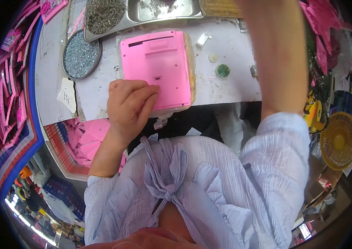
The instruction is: Assembling components into a pink plastic housing, including using an electric screwdriver and a soldering iron.
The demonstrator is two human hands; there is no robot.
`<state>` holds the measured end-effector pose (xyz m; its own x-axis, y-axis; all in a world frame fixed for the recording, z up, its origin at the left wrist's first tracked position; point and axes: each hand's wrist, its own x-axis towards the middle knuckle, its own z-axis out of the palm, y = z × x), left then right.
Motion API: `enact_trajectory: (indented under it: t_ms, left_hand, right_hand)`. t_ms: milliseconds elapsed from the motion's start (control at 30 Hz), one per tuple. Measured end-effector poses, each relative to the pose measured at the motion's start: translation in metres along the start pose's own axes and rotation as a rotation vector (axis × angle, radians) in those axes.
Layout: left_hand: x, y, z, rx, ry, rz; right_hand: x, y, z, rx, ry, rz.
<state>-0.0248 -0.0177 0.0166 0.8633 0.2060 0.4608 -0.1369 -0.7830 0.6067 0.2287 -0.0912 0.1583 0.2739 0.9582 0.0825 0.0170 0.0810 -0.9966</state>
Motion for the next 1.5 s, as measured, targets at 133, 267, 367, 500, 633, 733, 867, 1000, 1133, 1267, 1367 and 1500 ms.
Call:
enact_trajectory:
  t_ms: [133, 267, 367, 500, 633, 733, 867, 1000, 1133, 1267, 1367, 1500]
  left_hand:
    - [0.002, -0.007, 0.008, -0.060, -0.003, 0.038]
    - [0.006, -0.007, 0.007, -0.085, 0.004, 0.059]
    - [0.005, -0.008, 0.006, -0.101, 0.030, 0.051]
    - [0.001, -0.011, 0.001, -0.065, 0.032, 0.047]
    - [0.010, -0.029, -0.018, -0.097, -0.003, 0.017]
    - [0.011, -0.115, -0.058, 0.408, 0.148, -0.262]
    - [0.008, -0.144, -0.078, 0.572, 0.070, -0.415]
    - [0.014, -0.146, -0.078, 0.359, 0.171, -0.451]
    - [0.012, -0.165, -0.084, 0.537, 0.193, -0.312]
    - [0.009, -0.184, -0.086, 0.530, 0.196, -0.326]
    - [0.008, -0.188, -0.084, 0.634, 0.185, -0.377]
    - [0.009, -0.181, -0.080, 0.544, 0.163, -0.410]
  right_hand:
    - [-0.059, 0.060, 0.046, 0.230, 0.100, -0.358]
    - [-0.084, 0.040, 0.080, 0.173, 0.242, -0.295]
    - [-0.085, 0.040, 0.087, 0.185, 0.259, -0.277]
    - [-0.079, 0.048, 0.093, 0.176, 0.246, -0.286]
    - [-0.072, 0.061, 0.089, 0.258, 0.193, -0.364]
    - [-0.070, 0.072, 0.077, 0.229, 0.203, -0.393]
    - [-0.076, 0.075, 0.076, 0.228, 0.225, -0.377]
    - [-0.094, 0.074, 0.073, 0.183, 0.257, -0.387]
    - [-0.111, 0.069, 0.084, 0.165, 0.367, -0.321]
    - [-0.131, 0.062, 0.091, 0.162, 0.450, -0.219]
    - [-0.144, 0.065, 0.088, 0.175, 0.395, -0.171]
    - [-0.157, 0.069, 0.095, 0.155, 0.425, -0.115]
